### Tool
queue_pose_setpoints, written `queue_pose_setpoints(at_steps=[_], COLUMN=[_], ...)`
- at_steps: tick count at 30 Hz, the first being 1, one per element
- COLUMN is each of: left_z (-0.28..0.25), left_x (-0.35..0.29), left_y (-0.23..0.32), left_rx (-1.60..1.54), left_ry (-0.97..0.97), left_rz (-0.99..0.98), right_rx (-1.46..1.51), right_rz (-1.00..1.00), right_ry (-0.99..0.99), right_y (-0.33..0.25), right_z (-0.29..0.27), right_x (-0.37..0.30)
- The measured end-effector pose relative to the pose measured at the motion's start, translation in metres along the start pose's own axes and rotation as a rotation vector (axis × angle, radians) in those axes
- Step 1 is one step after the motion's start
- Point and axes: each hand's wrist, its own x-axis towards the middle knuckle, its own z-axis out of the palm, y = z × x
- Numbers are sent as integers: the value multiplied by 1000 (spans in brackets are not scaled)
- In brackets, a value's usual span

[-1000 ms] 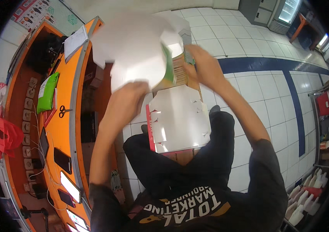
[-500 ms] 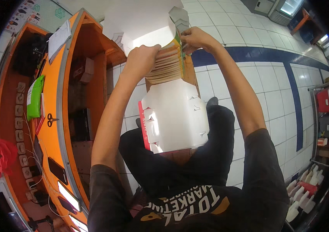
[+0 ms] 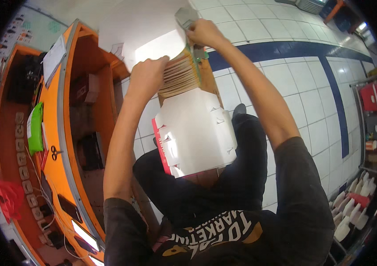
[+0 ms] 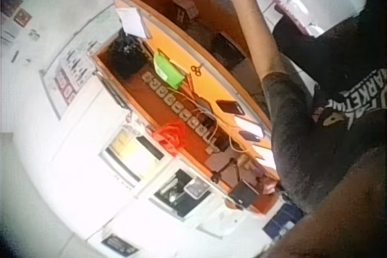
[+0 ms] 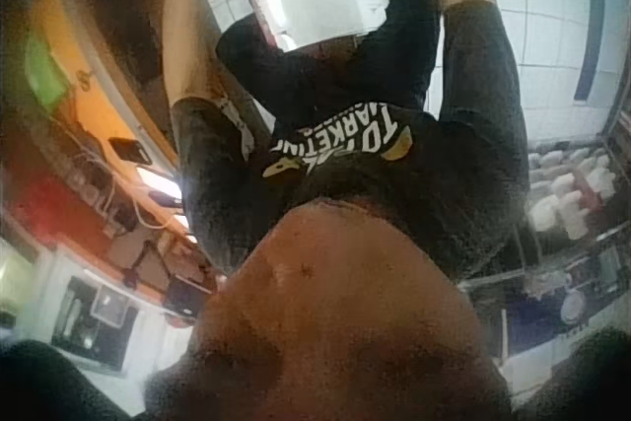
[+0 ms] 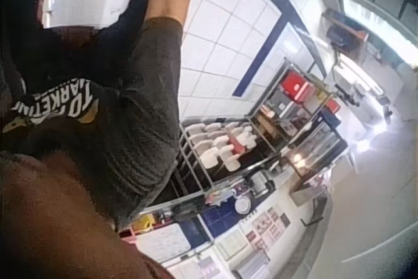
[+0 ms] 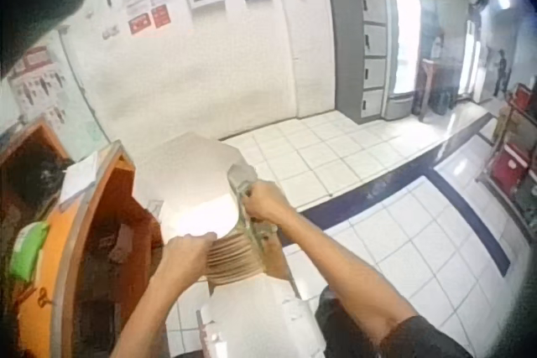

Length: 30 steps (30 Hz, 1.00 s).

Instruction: Assembling and applying labels to takeaway food boxes in a commercial kitchen prep area.

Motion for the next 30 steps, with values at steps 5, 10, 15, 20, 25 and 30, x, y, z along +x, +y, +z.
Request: queue_pose_setpoints(at_steps=[5, 10, 15, 20, 25, 30], left_z=[-8, -14, -11, -5, -6, 13], left_x=[5, 4, -1, -3, -35, -133], left_y=[1, -9, -23, -21, -22, -8], left_rx=[7, -39, -146, -92, -213, -452], left_ry=[-99, -32, 20, -81, 354, 696], left_rz=[-44, 14, -71, -147, -26, -134], right_rx=[-83, 126, 148, -41, -139, -134], right_rz=[28, 35, -7, 7, -187, -23], right_ry=[74, -198, -129, -153, 588, -160], right_y=[-7, -22, -33, -34, -41, -59], right_z=[-1, -20, -15, -13, 13, 142], right_x=[-2, -9, -16, -20, -98, -271])
